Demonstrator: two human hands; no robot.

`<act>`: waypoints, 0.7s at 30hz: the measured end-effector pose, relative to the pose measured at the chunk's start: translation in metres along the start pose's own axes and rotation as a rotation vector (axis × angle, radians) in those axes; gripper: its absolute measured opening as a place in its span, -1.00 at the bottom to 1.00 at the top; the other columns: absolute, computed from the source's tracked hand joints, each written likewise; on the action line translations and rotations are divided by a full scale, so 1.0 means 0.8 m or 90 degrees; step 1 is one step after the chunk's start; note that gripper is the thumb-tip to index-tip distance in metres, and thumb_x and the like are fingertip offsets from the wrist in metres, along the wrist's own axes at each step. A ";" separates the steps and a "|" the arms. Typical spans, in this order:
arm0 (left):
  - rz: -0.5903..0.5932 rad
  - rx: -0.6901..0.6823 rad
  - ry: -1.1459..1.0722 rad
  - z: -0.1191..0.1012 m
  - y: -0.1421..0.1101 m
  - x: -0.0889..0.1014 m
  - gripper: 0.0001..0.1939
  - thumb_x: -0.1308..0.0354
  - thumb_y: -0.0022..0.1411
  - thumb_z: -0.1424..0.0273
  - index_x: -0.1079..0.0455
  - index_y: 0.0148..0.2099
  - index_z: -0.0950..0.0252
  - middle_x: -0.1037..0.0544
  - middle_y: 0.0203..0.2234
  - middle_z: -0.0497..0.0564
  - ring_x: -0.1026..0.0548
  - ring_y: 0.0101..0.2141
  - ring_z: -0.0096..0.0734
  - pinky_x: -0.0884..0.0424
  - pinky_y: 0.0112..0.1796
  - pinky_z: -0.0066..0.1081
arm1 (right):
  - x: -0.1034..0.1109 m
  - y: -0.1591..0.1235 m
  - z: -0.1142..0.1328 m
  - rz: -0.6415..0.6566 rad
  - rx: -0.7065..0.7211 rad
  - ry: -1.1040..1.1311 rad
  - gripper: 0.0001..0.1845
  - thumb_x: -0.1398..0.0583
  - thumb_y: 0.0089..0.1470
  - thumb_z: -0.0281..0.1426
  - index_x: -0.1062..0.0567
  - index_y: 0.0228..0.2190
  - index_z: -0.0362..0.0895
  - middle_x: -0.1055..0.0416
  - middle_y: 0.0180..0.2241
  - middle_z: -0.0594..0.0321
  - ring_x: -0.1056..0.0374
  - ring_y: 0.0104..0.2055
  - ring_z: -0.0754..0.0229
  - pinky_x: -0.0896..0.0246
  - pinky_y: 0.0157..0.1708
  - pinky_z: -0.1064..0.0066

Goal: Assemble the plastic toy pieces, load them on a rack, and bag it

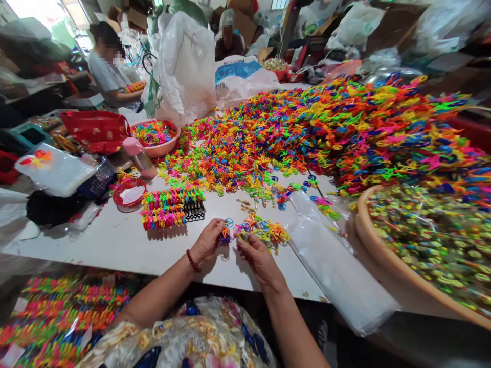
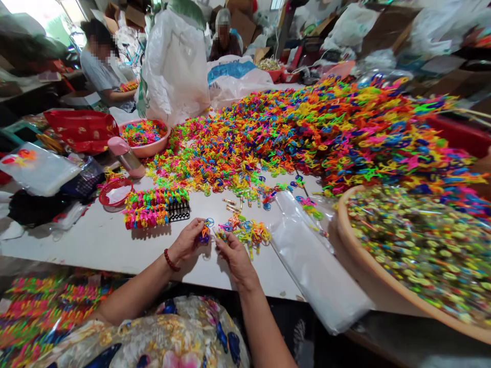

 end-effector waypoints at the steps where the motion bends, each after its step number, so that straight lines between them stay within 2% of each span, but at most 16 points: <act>1: -0.003 0.005 -0.007 0.002 -0.002 -0.001 -0.49 -0.38 0.00 0.07 -0.27 -0.22 0.30 -0.40 -0.54 -0.15 -0.33 -0.57 -0.62 -0.27 -0.54 -0.57 | 0.000 -0.001 -0.003 -0.008 -0.001 -0.004 -0.55 -0.49 -0.30 -0.23 -0.50 -0.36 -0.13 -0.44 -0.51 0.38 -0.24 -0.57 0.42 -0.06 -0.64 0.62; 5: -0.015 0.031 -0.033 0.013 -0.004 0.004 -0.43 -0.42 -0.02 0.11 -0.24 -0.12 0.27 -0.42 -0.53 -0.14 -0.34 -0.59 -0.58 -0.28 -0.56 -0.55 | 0.008 -0.006 -0.004 -0.073 0.020 -0.018 -0.50 -0.48 -0.31 -0.19 -0.43 -0.35 -0.10 -0.31 -0.67 0.50 -0.02 -0.71 0.47 0.18 -0.73 0.61; 8: -0.020 0.076 -0.082 0.022 -0.003 0.010 -0.49 -0.45 -0.04 0.17 -0.27 -0.21 0.31 -0.42 -0.54 -0.12 -0.36 -0.56 -0.60 -0.31 -0.53 -0.57 | 0.008 -0.010 0.001 -0.091 0.030 0.020 -0.50 -0.49 -0.31 -0.25 -0.39 -0.35 -0.06 -0.23 -0.71 0.56 0.09 -0.74 0.48 0.28 -0.75 0.62; 11: -0.006 0.111 -0.112 0.028 -0.003 0.010 -0.54 -0.45 -0.03 0.19 -0.27 -0.29 0.31 -0.40 -0.54 -0.11 -0.35 -0.56 -0.62 -0.32 -0.53 -0.58 | 0.002 -0.014 -0.002 -0.071 -0.004 0.101 -0.52 -0.49 -0.34 -0.34 -0.39 -0.38 -0.07 -0.24 -0.66 0.54 0.05 -0.70 0.49 0.18 -0.73 0.64; 15: -0.006 0.104 -0.117 0.029 -0.007 0.007 -0.54 -0.41 0.01 0.15 -0.25 -0.26 0.28 -0.42 -0.51 -0.12 -0.36 -0.56 -0.60 -0.35 -0.52 -0.55 | -0.004 -0.016 -0.011 -0.065 -0.036 0.122 -0.59 -0.49 -0.36 -0.39 -0.46 -0.42 -0.12 -0.18 -0.67 0.53 0.05 -0.68 0.50 0.11 -0.72 0.62; 18: -0.015 0.090 -0.097 0.031 -0.010 0.008 -0.52 -0.43 0.00 0.18 -0.26 -0.19 0.28 -0.43 -0.51 -0.11 -0.37 -0.56 -0.58 -0.33 -0.53 -0.55 | -0.001 -0.015 -0.013 -0.084 -0.019 0.108 -0.59 -0.50 -0.41 -0.39 -0.52 -0.43 -0.14 -0.31 -0.58 0.44 -0.01 -0.65 0.49 0.07 -0.70 0.60; 21: -0.008 0.093 -0.102 0.034 -0.008 0.009 -0.54 -0.43 -0.01 0.17 -0.27 -0.28 0.32 -0.41 -0.55 -0.10 -0.33 -0.58 -0.61 -0.28 -0.54 -0.57 | 0.003 -0.014 -0.011 -0.093 0.006 0.078 -0.58 -0.52 -0.43 -0.35 -0.57 -0.42 -0.12 -0.39 -0.52 0.39 -0.11 -0.60 0.45 -0.03 -0.65 0.58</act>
Point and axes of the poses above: each hand's wrist, its own y-axis towards the middle knuckle, its own x-axis out of the back of the hand, z = x × y, the point moved 7 cm from there along y, towards the middle knuckle
